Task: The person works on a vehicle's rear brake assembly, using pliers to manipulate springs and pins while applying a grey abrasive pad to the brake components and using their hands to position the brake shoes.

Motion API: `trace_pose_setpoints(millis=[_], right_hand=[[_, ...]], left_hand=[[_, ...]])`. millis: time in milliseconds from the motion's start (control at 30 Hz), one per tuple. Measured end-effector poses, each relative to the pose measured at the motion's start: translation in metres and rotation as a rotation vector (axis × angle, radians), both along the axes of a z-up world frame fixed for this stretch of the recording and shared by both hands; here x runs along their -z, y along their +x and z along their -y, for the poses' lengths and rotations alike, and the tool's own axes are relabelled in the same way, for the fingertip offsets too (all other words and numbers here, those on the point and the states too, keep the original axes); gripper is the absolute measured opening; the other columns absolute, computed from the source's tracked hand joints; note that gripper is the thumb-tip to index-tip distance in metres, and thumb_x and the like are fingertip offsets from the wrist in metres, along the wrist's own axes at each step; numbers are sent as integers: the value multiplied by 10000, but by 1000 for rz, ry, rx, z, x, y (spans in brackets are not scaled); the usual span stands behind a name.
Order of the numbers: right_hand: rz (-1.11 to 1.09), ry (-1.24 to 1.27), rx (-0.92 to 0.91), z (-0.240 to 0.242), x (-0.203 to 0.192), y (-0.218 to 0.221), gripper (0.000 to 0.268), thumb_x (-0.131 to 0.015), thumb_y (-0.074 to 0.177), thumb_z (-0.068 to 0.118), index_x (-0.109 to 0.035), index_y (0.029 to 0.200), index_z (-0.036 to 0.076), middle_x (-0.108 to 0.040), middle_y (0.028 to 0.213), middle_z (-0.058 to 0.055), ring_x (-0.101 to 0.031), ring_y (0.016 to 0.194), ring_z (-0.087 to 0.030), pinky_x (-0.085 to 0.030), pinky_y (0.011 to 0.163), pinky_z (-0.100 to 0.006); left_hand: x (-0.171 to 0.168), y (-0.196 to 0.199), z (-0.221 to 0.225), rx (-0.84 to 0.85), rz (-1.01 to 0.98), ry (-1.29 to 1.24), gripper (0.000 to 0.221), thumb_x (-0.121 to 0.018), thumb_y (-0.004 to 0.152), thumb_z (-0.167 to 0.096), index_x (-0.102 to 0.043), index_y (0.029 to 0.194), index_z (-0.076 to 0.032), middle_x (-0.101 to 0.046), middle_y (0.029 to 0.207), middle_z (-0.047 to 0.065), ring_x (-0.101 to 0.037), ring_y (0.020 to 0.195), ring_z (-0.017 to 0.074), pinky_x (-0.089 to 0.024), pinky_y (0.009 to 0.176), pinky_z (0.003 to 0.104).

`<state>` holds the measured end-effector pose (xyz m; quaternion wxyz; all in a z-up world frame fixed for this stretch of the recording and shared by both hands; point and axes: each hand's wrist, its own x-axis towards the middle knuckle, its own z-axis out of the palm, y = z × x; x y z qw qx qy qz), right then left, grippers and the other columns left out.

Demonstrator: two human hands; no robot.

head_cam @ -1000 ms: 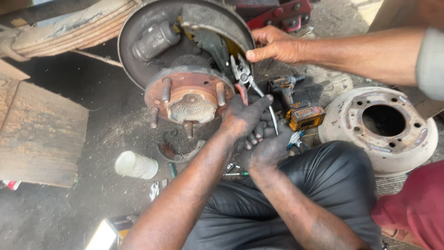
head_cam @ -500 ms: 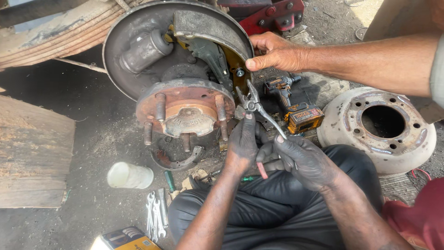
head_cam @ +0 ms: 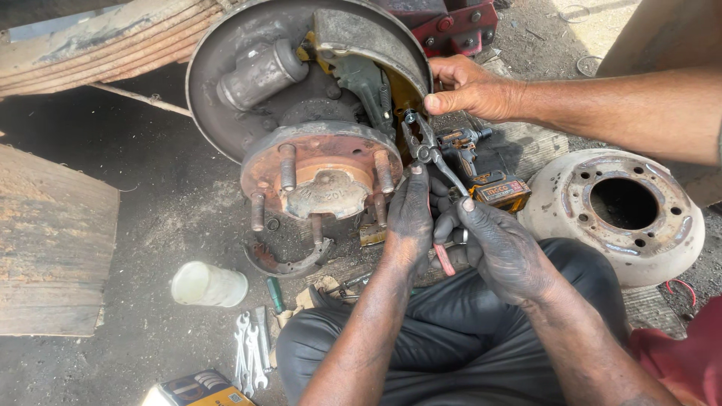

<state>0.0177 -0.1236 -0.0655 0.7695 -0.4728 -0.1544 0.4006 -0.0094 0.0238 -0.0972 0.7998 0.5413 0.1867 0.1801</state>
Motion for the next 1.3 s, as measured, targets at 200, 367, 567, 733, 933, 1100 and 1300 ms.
trace_pose_setpoints(millis=[200,367,567,733,933,1100,1300], right_hand=[[-70,121,55,-11,11,-9,453,-499,1050,436,-643,986,11,-610,851,-45,-675,770,-221,-634,665,-428],[-175,239,96,-16,11,-17,480,-455,1093,442,-626,935,22,-538,749,-32,-660,727,-245,-594,666,-419],[-331,469,-27,-20,9,-23,477,-422,1126,447,-604,914,61,-524,718,-26,-653,726,-250,-576,708,-416],[-116,122,-166,-7,20,-5,401,-471,1096,364,-613,999,2,-667,851,-107,-674,775,-255,-589,753,-425],[294,-388,-376,48,45,-11,483,-593,1002,304,-561,1457,142,-738,1050,-98,-730,861,-173,-615,745,-352],[1251,-889,-389,47,107,1,440,-617,975,433,-647,1304,142,-722,1140,-188,-645,1060,-447,-562,852,-525],[1355,-1253,-469,-7,156,50,324,-624,955,444,-675,1261,349,-707,1182,-132,-695,1106,-345,-563,968,-459]], left_hand=[[-20,-19,4,185,81,-234,512,-484,1070,-506,-568,1233,-28,-652,912,69,-513,594,83,-504,510,242],[-43,-30,1,236,20,-506,491,-477,1050,-415,-516,1381,-54,-704,990,83,-596,624,88,-540,525,238],[-52,-38,-9,351,80,-401,542,-493,1089,-388,-487,1440,25,-693,1069,139,-628,593,140,-543,464,248],[-38,-50,-11,314,-27,-173,563,-485,1072,-416,-483,1481,-30,-689,1171,155,-650,826,179,-603,634,322],[50,-87,6,434,-135,350,546,-493,1062,-431,-580,1408,-18,-665,1339,190,-617,1275,282,-474,1098,398],[108,-114,8,735,-488,779,507,-539,989,-452,-616,1390,-152,-659,1360,130,-602,1283,283,-447,1103,413],[138,-140,-62,544,-800,802,553,-612,985,-515,-551,1438,-203,-617,1398,97,-591,1294,272,-448,1112,434]])
